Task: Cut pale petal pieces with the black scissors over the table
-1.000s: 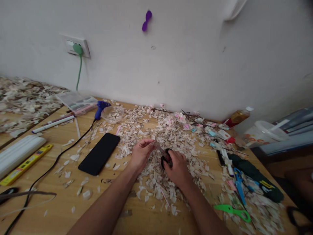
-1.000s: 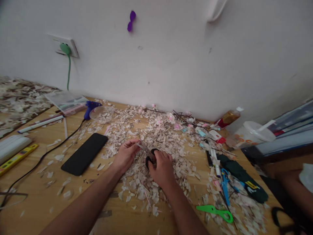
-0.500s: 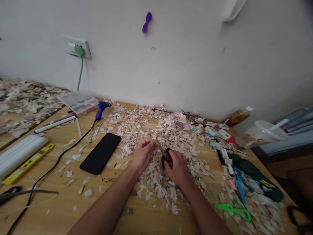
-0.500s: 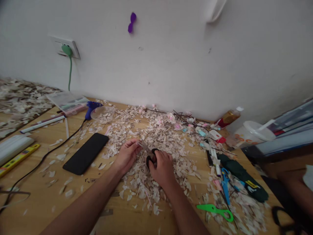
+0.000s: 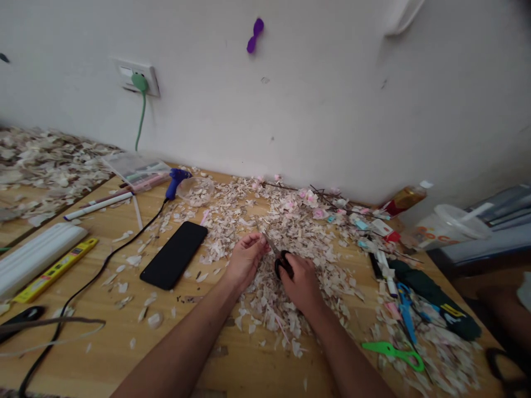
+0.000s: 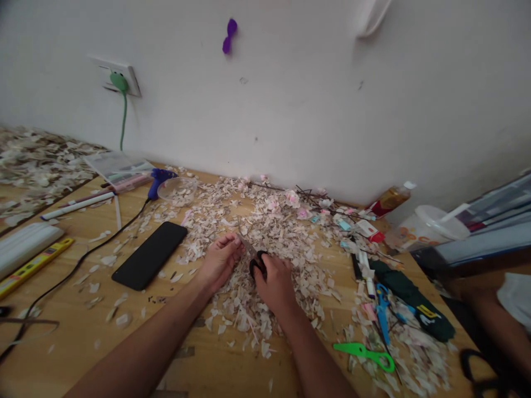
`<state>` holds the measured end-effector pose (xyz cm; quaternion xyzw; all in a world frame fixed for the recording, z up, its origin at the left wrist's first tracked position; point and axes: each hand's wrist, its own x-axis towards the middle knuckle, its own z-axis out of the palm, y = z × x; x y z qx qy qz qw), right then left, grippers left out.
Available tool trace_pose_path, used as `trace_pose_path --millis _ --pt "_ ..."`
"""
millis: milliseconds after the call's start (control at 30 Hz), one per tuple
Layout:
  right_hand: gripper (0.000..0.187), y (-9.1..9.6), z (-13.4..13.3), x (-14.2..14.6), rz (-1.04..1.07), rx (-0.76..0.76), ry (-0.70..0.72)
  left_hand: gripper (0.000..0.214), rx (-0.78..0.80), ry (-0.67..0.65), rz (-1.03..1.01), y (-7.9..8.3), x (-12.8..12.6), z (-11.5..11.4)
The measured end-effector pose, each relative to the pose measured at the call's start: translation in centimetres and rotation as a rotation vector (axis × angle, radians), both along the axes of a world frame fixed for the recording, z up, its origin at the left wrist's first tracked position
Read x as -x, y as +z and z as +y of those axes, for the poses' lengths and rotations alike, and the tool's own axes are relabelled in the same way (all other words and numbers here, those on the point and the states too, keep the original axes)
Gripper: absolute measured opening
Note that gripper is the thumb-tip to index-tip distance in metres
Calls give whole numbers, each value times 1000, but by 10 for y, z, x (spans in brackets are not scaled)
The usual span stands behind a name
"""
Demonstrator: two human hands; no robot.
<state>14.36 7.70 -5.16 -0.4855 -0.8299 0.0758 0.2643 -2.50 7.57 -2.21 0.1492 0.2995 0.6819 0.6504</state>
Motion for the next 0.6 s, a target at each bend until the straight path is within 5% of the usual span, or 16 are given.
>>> trace_pose_path --millis 600 --pt "22 1 0 0 -10 23 4 26 -1 -2 58 -4 -2 -1"
